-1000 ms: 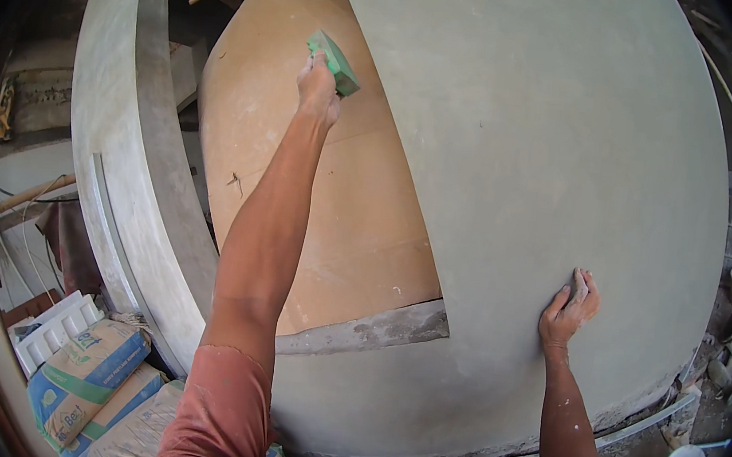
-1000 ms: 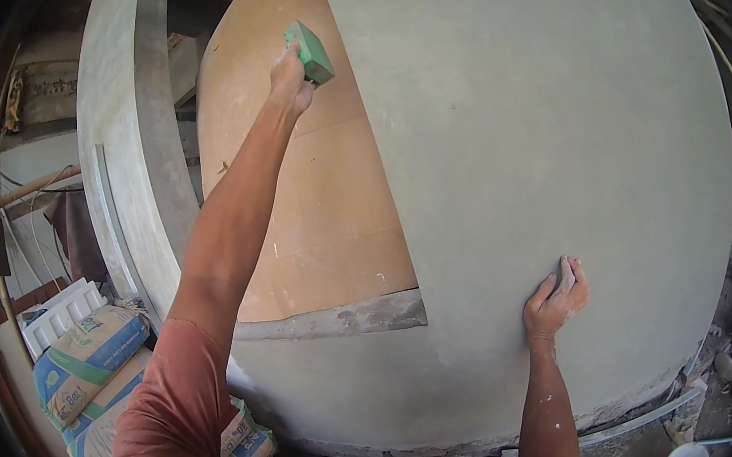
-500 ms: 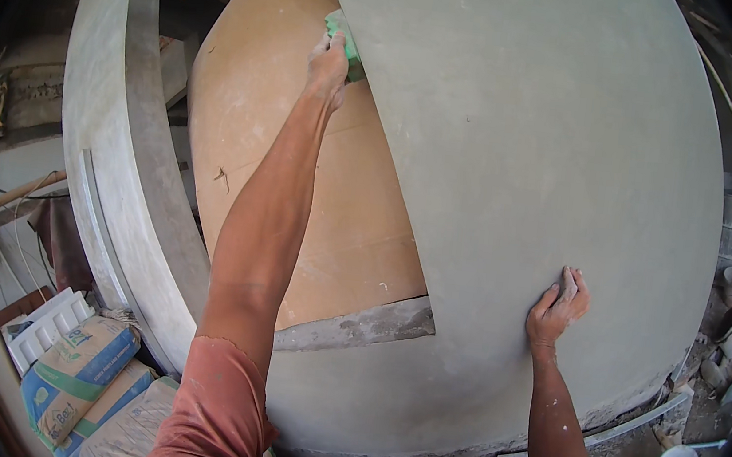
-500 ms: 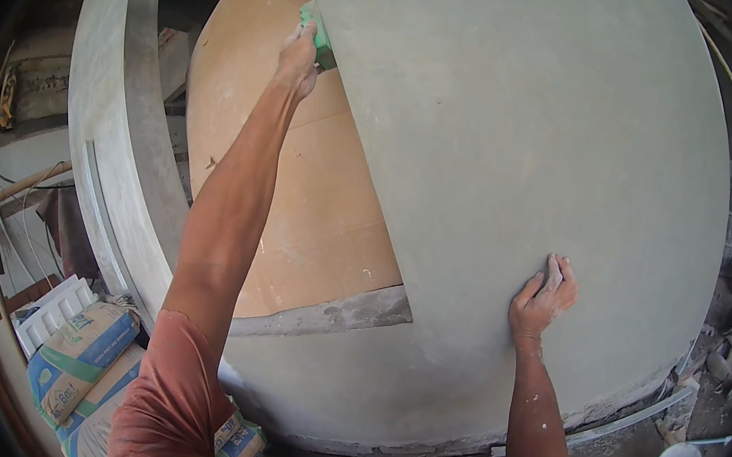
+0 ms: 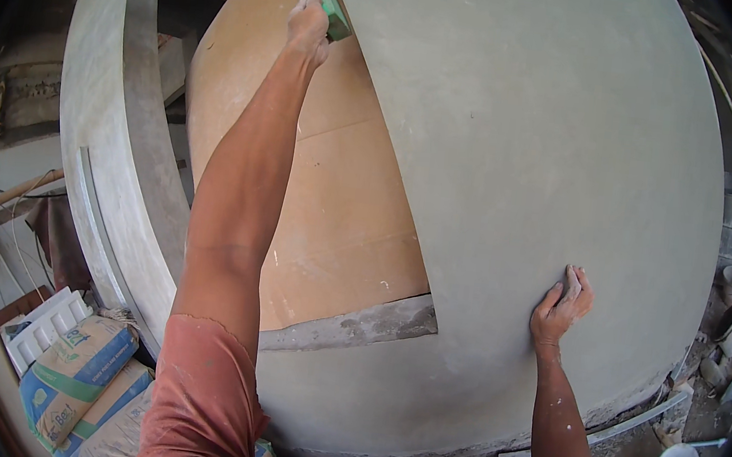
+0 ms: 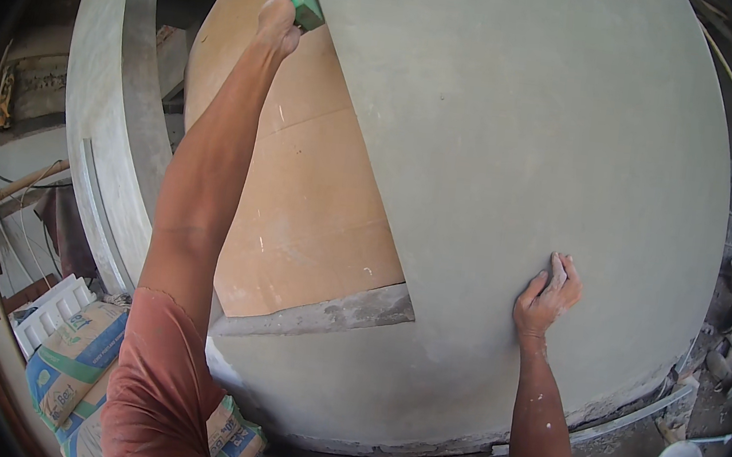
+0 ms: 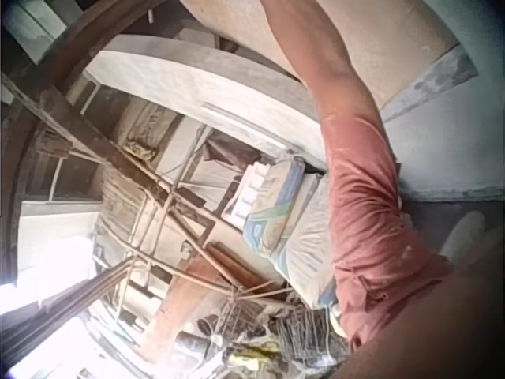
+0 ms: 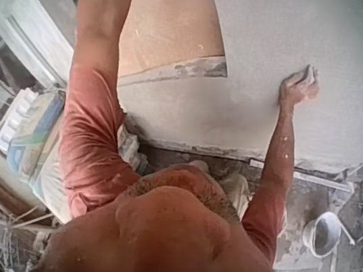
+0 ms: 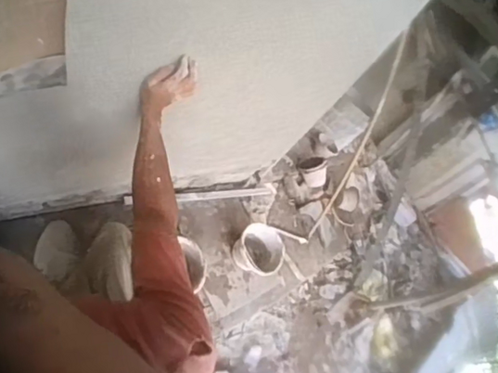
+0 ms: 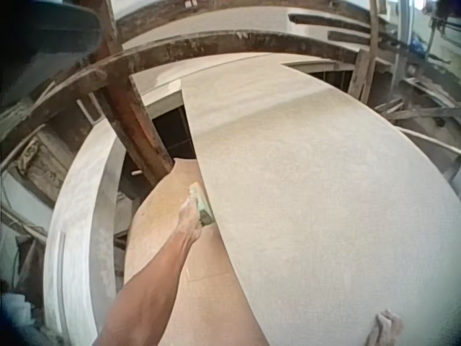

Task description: Smoothing out concrete plaster on a wall using a sponge and a trowel.

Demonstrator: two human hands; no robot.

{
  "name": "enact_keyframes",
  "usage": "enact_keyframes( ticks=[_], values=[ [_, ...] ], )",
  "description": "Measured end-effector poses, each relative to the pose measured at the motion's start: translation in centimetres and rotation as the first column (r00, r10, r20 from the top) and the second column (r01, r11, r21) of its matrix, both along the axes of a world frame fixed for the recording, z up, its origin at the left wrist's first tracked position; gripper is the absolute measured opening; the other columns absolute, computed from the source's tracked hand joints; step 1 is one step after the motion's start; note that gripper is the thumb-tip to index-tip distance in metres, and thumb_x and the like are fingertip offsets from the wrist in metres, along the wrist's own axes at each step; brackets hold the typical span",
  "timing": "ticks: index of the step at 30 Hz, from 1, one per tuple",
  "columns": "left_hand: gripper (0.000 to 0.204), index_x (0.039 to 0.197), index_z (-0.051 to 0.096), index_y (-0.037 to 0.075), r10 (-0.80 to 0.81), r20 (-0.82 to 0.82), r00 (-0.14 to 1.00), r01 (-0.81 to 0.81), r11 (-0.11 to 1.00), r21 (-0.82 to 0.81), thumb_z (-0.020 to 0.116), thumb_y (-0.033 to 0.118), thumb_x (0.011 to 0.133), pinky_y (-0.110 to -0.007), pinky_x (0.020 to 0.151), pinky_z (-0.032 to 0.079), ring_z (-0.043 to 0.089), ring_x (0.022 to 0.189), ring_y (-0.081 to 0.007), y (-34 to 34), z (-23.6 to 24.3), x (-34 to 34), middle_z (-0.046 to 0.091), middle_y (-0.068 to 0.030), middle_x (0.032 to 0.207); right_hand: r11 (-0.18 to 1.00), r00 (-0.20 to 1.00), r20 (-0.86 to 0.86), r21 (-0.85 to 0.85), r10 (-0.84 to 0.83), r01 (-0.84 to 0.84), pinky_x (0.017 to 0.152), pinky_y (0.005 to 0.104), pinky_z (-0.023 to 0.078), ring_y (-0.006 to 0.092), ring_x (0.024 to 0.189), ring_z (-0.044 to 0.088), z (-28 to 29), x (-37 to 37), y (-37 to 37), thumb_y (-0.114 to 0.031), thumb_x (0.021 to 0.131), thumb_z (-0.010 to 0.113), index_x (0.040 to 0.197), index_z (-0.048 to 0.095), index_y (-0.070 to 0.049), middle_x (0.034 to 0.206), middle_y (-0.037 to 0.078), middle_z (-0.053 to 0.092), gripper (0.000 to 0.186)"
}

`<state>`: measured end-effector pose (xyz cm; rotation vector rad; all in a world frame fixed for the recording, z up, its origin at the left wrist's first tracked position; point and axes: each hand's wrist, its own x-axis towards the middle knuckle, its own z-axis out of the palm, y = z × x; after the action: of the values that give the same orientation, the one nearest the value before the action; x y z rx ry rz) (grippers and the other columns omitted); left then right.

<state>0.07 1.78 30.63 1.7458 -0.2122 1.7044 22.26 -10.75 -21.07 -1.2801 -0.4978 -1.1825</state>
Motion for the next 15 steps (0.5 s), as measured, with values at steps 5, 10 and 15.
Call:
enact_keyframes(
  ticks=[5, 10, 15],
  values=[
    [0.038, 0.133, 0.047, 0.006, 0.152, -0.105, 0.983, -0.14, 0.983, 0.117, 0.041, 0.027, 0.102, -0.035, 0.086, 0.047, 0.057, 0.1, -0.0177, -0.5, -1.1, 0.3, 0.06, -0.0075, 0.115, 1.0, 1.0, -0.012, 0.006, 0.016, -0.015, 0.1, 0.0442, 0.03, 0.0325, 0.119, 0.047, 0.2, -0.1, 0.4, -0.004, 0.086, 0.051, 0.124, 0.055, -0.002, 0.123, 0.015, 0.054, 0.038],
    [0.037, 0.133, 0.046, 0.009, 0.02, -0.279, 0.96, -0.034, 0.998, -0.048, 0.04, 0.028, 0.102, -0.046, 0.088, 0.045, 0.055, 0.106, -0.0206, 0.1, -8.8, 0.4, 0.057, -0.0072, 0.121, 1.0, 1.0, -0.018, 0.008, -0.013, 0.013, 0.1, 0.044, 0.03, 0.0322, 0.119, 0.047, -0.1, 0.5, -0.2, -0.004, 0.086, 0.051, 0.123, 0.056, -0.002, 0.122, 0.014, 0.054, 0.038],
    [0.039, 0.137, 0.041, 0.01, -0.051, -0.183, 0.982, 0.022, 0.987, -0.16, 0.038, 0.029, 0.103, -0.054, 0.09, 0.043, 0.051, 0.114, -0.0259, 1.2, -8.6, -0.6, 0.05, -0.0088, 0.131, 1.0, 1.0, -0.008, 0.012, 0.011, -0.011, 0.1, 0.0441, 0.03, 0.0322, 0.119, 0.047, -0.1, 0.5, 0.0, -0.004, 0.085, 0.051, 0.123, 0.056, -0.002, 0.122, 0.014, 0.054, 0.038]
  ],
)
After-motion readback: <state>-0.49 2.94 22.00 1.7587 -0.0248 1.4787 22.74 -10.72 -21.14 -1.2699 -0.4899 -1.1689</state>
